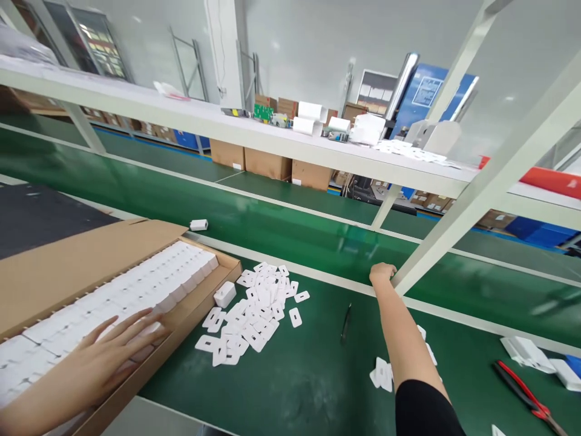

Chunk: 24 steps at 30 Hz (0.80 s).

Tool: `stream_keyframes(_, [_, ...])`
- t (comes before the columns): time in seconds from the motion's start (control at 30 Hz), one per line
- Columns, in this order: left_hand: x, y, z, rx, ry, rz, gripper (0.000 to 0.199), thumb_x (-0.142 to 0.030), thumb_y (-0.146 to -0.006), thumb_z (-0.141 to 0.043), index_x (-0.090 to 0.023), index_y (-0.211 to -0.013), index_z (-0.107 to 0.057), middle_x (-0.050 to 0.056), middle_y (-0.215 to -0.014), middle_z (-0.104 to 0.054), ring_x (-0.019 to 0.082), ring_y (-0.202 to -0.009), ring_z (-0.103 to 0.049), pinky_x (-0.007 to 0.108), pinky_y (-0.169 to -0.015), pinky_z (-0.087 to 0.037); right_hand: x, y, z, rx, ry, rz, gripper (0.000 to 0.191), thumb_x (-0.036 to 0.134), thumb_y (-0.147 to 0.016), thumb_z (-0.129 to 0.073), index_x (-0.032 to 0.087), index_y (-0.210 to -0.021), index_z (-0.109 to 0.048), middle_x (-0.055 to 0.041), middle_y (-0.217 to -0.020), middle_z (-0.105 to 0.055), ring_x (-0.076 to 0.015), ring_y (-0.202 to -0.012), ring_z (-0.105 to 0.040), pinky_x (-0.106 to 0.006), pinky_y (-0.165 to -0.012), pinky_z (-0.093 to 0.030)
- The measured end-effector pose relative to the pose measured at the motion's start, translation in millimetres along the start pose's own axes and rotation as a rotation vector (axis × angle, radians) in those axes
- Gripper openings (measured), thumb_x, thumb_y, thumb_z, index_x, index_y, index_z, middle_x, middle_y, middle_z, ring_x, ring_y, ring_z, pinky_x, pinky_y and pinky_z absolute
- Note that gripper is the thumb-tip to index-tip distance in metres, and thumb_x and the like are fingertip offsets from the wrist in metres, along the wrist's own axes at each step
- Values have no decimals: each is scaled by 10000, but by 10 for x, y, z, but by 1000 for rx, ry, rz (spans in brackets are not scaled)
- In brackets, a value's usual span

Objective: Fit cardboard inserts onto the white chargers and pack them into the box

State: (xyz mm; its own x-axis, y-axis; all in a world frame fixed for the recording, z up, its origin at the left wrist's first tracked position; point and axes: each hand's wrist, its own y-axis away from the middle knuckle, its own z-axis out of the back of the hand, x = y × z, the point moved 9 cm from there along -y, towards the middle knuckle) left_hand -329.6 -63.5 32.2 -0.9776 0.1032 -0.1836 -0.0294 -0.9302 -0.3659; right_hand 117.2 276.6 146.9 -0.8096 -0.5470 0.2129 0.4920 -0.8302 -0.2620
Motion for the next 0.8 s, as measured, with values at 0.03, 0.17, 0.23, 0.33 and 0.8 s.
stream_keyframes(0.03, [-4, 30, -1, 5, -12, -6, 484, -246, -865, -476, -526, -1201, -684, -54, -1360, -693, 341, -1330, -595, 672, -1116, -416, -41, -21, -67, 7, 9, -33, 305, 423, -1015, -624, 204, -1225, -661, -94, -1200, -676, -212, -988, -679, -409, -848, -597])
stream_keyframes(0.17, [32, 72, 19, 63, -39, -15, 479, -245, -896, -465, -533, -1204, -691, -67, -1390, -671, 342, -1354, -580, 681, -1135, -390, -69, 38, -327, 66, 105, -165, 184, 306, -992, -668, 188, -1133, -680, -90, -1126, -684, -181, -926, -680, -327, -794, -572])
stream_keyframes(0.23, [69, 22, 48, 117, -10, 14, 460, -273, -932, -459, -580, -1201, -672, -99, -1384, -669, 341, -1345, -588, 686, -1103, -410, 57, 224, -386, 101, 121, -162, 191, 234, -926, -717, 179, -1108, -696, -115, -1093, -684, -214, -902, -695, -324, -753, -549])
stream_keyframes(0.33, [-38, -147, 232, 78, 26, 123, 366, -385, -976, -481, -565, -1253, -638, -65, -1329, -706, 377, -1297, -610, 679, -1030, -461, 416, 699, -417, 145, 93, -89, 330, 241, -856, -733, 210, -1182, -690, -115, -1119, -688, -274, -910, -715, -339, -726, -538])
stream_keyframes(0.8, [-3335, -1098, -1228, 344, 1182, 99, 359, -284, -862, -646, -221, -1167, -468, 48, -986, -657, 217, -847, -681, 331, -731, -552, 1508, 2448, -320, -141, -105, 274, 846, 225, -884, -641, 262, -1617, -221, -198, -1484, -510, -355, -1193, -601, -521, -932, -552])
